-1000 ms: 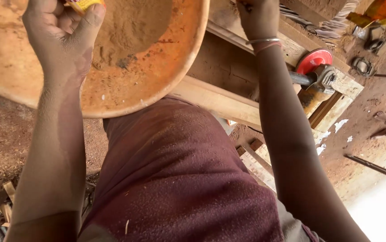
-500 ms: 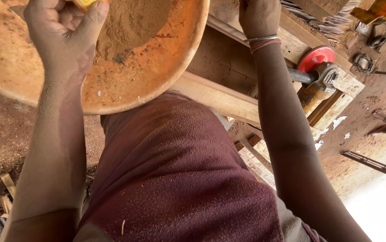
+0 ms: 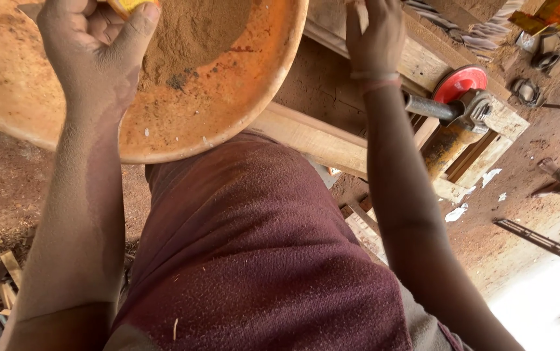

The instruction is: Using an angle grinder to sand and smooth a wooden window frame or furniture component.

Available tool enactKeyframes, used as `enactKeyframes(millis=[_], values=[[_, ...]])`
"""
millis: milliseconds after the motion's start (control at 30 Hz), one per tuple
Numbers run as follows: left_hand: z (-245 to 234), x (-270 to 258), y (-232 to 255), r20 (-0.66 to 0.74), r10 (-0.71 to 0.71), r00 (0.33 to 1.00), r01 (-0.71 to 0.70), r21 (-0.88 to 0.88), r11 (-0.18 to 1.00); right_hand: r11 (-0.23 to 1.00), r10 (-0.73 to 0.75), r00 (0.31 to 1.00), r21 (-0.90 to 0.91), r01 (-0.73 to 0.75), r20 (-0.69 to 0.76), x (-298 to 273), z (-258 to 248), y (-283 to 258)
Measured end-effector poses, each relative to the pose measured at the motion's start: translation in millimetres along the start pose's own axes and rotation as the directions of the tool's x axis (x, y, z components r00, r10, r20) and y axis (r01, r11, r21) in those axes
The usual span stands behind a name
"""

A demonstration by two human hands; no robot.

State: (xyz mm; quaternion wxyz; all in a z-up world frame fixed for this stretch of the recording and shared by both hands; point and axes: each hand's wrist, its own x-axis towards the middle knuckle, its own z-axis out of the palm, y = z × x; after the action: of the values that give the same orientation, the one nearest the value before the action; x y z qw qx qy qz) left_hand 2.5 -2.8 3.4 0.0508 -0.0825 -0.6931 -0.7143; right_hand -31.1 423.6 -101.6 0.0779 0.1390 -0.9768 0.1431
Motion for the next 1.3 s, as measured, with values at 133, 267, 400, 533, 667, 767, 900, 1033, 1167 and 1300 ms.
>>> enactKeyframes(millis=[133,267,400,533,667,767,900,1033,1167,1300], values=[[-5,-5,-2,0.012,0.047,0.999,-0.047,0.049,0.998,0.995,0.081,0.993,-0.057,-0.087,-0.09,-28,25,-26],[0,5,-10,0.026,0.012,1.0,-0.012,-0.015,1.0,0.923,0.261,0.965,-0.291,-0.253,-0.013,-22,41,-60],[2,7,-2,0.015,-0.043,0.999,0.043,0.014,0.999,0.879,0.391,0.868,0.155,-0.451,0.305,9,38,-71],[-3,0,-3,0.04,-0.103,0.994,0.099,0.081,0.992,0.887,0.296,0.826,-0.46,-0.05,0.48,22,-5,-94],[9,13,16,0.032,-0.031,0.999,0.03,0.035,0.999,0.874,0.483,0.738,-0.311,-0.374,0.471,11,-52,-92],[6,13,3,0.011,-0.051,0.999,0.049,0.086,0.995,0.889,0.436,0.782,-0.349,-0.296,0.446,0,-35,-83],[37,21,9,0.053,-0.06,0.997,0.056,0.083,0.995,0.902,0.419,0.768,-0.321,-0.289,0.485,-1,-34,-77],[67,20,28,0.082,-0.075,0.994,0.071,0.046,0.996,0.866,0.496,0.783,-0.277,-0.416,0.374,-7,-59,-67],[106,2,36,0.269,-0.2,0.942,0.164,0.148,0.975,0.982,0.182,0.983,-0.055,-0.183,-0.019,-48,-67,-57],[147,-1,39,0.487,-0.283,0.826,0.281,0.079,0.956,0.748,0.138,0.988,0.648,-0.146,0.063,-41,-115,-110]])
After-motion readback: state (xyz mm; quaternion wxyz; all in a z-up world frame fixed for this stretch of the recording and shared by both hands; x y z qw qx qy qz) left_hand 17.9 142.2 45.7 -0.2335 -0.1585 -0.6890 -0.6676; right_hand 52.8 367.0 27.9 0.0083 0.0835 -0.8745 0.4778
